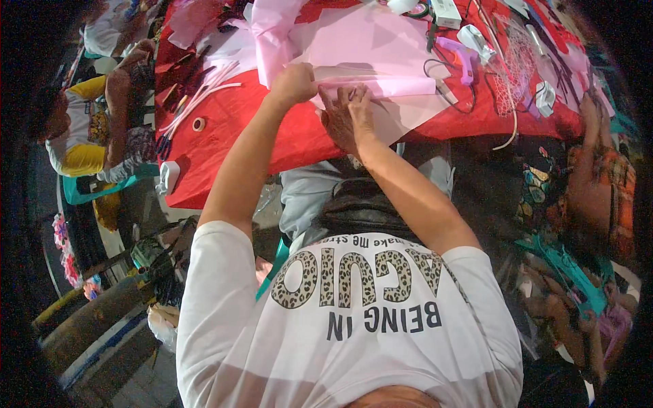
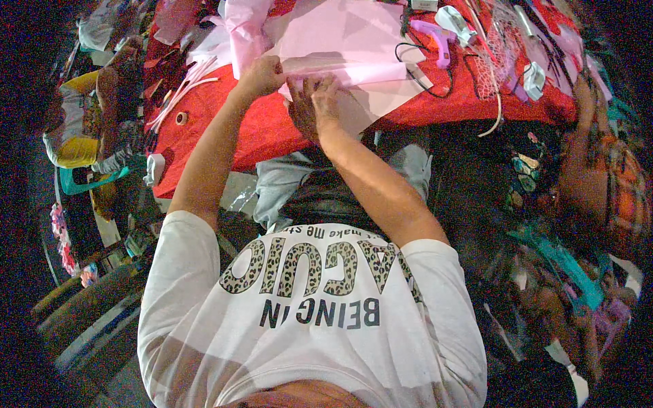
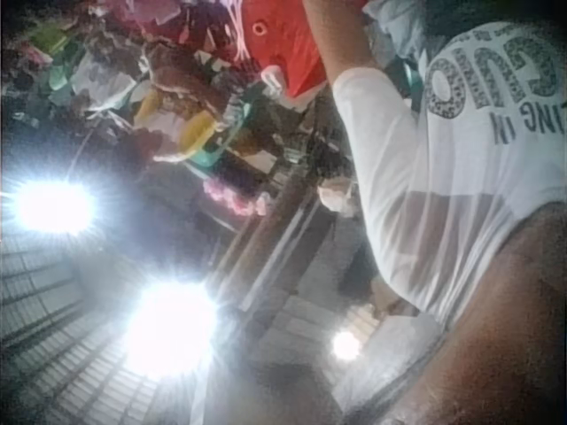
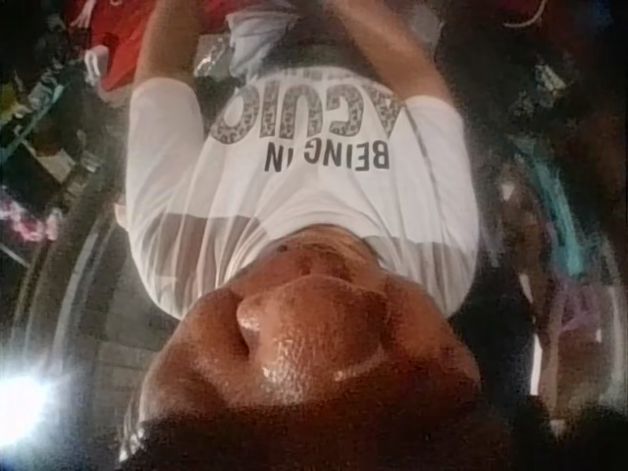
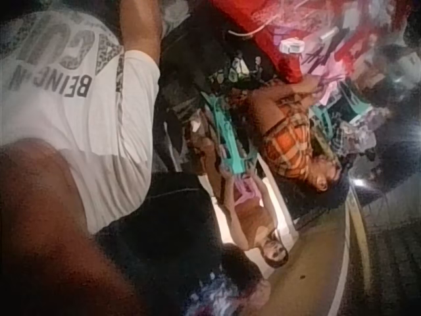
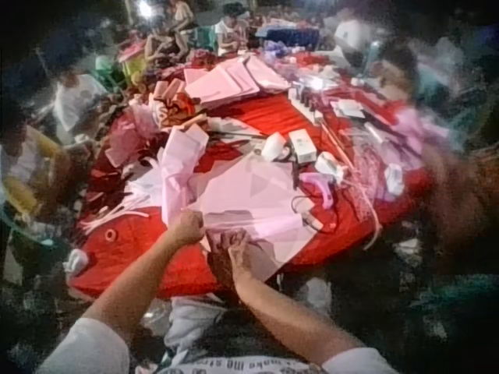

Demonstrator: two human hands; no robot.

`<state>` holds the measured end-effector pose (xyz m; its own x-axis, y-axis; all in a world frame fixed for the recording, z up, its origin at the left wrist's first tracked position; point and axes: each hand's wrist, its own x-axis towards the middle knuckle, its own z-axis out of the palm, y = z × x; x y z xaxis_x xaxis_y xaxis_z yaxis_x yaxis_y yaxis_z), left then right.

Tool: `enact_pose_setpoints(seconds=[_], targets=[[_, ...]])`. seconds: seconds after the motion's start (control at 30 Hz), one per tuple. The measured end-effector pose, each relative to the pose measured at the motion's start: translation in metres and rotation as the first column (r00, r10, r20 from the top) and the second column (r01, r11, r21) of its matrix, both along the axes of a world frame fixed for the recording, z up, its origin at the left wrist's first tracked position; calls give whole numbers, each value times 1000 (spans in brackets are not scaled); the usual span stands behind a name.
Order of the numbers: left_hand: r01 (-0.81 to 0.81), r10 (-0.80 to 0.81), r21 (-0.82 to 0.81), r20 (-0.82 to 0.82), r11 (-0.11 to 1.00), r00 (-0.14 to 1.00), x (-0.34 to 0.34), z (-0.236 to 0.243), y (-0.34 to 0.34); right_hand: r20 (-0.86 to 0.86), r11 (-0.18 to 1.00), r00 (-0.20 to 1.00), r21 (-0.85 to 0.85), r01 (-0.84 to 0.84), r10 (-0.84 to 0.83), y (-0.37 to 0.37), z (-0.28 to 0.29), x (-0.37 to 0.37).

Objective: The person folds and wraps sheets of pink paper around a bundle of materials on a red-covered table. They use their hands to smooth the paper and secure the folds.

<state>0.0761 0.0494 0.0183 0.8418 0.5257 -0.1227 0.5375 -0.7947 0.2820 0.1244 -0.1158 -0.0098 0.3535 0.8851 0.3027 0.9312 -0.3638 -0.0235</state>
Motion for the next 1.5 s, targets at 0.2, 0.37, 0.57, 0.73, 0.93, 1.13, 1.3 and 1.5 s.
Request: enact_pose_setpoints(seconds=[0.2,0.37,0.57,0.73,0.93,1.13,1.3,1.5], targets=[[-55,51,-296,-20,953,998,5,-3,17,-10,999,1000,-37,-15,15,-2,4,-1],[-175,173,-428,-43,887,984,4,-4,14,6,999,1000,-27,26,-26,-1,3,-4],[-240,277,-597,-32,765,960,-2,-3,13,-21,999,999,-42,34,-35,3,4,-6],[-268,309,-542,-17,797,951,3,-19,20,38,997,997,49,65,-67,8,-17,-6],[-286,340,-522,8,804,940,-4,-27,22,-9,999,1000,-30,26,-26,2,-1,-6],[-186,268,-664,23,724,963,-6,-22,23,41,998,998,-53,45,-43,5,-6,-5],[-99,193,-608,92,787,977,-2,-22,21,143,996,987,-48,74,-67,12,-31,3],[-224,278,-510,30,830,960,-4,-16,14,-11,987,997,-142,78,-80,9,10,-7]])
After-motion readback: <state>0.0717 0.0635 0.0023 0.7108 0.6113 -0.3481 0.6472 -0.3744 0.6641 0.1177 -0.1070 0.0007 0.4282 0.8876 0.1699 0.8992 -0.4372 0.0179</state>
